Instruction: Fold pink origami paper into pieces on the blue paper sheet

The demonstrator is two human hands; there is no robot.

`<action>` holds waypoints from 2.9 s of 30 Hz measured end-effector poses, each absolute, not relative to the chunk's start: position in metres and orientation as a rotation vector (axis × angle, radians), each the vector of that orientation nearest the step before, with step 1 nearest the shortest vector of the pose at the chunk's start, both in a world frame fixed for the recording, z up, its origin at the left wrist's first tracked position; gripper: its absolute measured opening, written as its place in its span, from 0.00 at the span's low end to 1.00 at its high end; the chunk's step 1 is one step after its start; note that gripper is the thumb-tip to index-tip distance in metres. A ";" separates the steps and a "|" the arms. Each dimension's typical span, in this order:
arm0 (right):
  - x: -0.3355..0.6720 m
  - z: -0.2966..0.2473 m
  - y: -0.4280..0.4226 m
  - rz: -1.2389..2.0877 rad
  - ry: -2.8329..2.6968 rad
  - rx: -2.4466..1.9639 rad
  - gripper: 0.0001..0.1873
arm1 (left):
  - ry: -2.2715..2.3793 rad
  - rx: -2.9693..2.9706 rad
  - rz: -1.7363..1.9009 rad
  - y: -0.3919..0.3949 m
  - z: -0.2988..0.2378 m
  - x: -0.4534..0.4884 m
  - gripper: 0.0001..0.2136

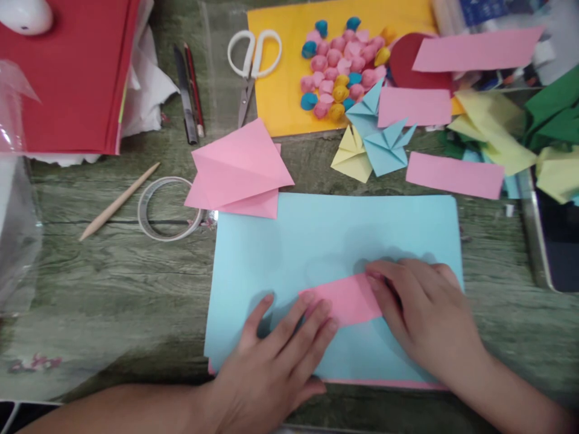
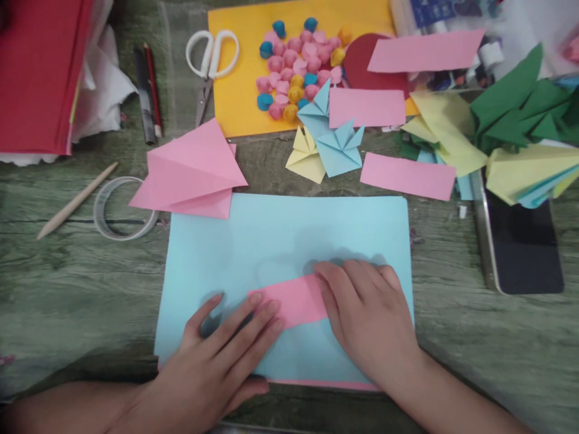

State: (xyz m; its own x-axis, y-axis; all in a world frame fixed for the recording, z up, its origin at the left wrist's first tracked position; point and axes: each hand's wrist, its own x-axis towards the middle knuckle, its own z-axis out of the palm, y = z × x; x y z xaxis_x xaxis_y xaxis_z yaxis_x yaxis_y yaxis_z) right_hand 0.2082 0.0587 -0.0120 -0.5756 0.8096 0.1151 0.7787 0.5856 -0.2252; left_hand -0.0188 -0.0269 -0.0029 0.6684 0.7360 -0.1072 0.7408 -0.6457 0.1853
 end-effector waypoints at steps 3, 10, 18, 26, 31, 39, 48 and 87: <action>0.208 -0.012 0.059 0.224 -2.606 -1.330 0.07 | 1.194 2.681 -0.049 -0.026 -0.003 -0.019 0.26; 0.208 -0.012 0.059 0.251 -2.603 -1.335 0.07 | 1.204 2.650 -0.024 -0.028 -0.004 -0.018 0.26; 0.209 -0.013 0.058 0.237 -2.584 -1.343 0.07 | 1.204 2.654 -0.012 -0.028 -0.005 -0.018 0.26; 0.209 -0.012 0.058 0.317 -2.560 -1.393 0.09 | 1.219 2.667 -0.023 -0.027 -0.005 -0.019 0.25; 0.209 -0.012 0.058 0.326 -2.545 -1.401 0.09 | 1.214 2.674 -0.017 -0.026 -0.004 -0.019 0.25; 0.210 -0.014 0.058 0.340 -2.546 -1.402 0.10 | 1.170 2.695 0.002 -0.022 -0.003 -0.021 0.25; 0.209 -0.014 0.057 0.292 -2.562 -1.381 0.09 | 1.216 2.690 0.022 -0.026 -0.005 -0.019 0.25; 0.210 -0.013 0.052 0.373 -2.516 -1.413 0.16 | 1.225 2.627 0.061 -0.017 -0.003 -0.013 0.30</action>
